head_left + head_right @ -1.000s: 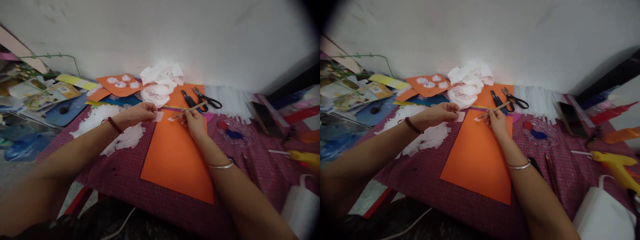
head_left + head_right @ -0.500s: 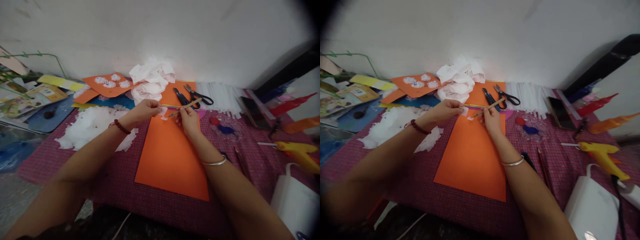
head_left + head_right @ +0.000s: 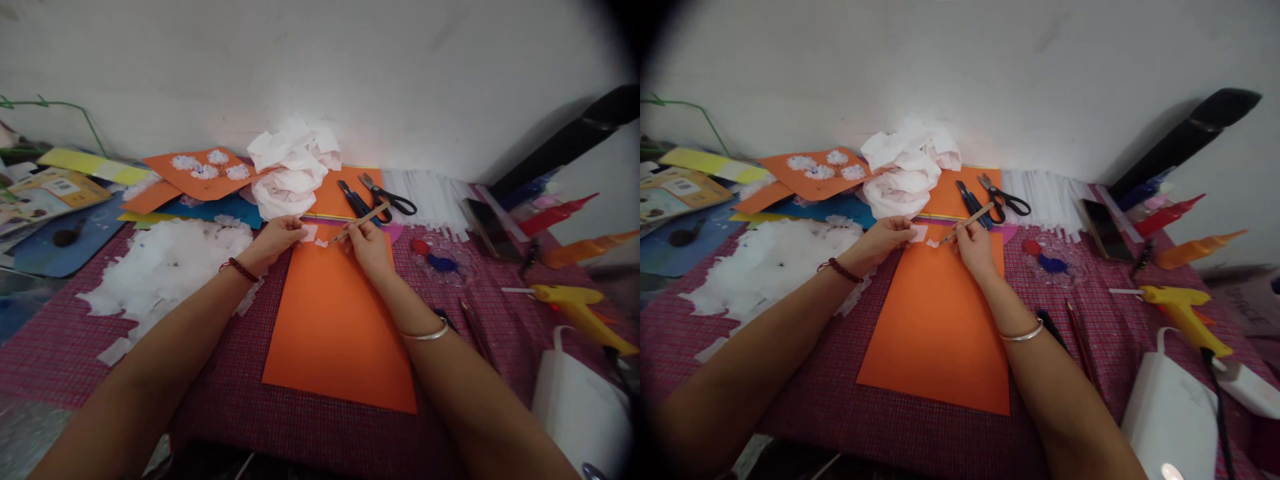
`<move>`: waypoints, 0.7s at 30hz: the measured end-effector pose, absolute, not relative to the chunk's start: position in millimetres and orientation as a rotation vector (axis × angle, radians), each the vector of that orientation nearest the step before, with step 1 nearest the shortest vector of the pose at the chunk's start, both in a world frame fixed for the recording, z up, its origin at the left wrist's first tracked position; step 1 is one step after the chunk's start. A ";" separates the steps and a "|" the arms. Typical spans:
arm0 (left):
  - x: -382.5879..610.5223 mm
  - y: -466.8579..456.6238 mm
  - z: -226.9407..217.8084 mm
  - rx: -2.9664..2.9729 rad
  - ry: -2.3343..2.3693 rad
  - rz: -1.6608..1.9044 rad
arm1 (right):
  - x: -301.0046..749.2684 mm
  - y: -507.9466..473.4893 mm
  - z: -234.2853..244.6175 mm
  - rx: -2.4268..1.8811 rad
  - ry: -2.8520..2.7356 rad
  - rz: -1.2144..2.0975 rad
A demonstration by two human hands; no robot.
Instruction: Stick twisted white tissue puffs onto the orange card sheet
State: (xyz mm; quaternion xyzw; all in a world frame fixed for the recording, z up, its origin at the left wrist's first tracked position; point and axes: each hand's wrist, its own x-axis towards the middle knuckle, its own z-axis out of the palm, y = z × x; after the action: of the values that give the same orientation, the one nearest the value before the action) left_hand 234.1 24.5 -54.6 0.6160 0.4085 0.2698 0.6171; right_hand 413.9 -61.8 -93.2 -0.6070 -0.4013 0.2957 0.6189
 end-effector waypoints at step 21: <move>234.3 26.9 -61.7 1.419 0.924 0.611 | 410.2 -62.7 -88.0 -1.415 -0.942 0.732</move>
State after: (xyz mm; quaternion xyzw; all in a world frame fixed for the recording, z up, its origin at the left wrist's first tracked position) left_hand 234.3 26.9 -61.7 0.6175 0.4022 0.2658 0.6215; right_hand 410.2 -62.7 -88.0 -0.6109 -0.4066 0.3158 0.6015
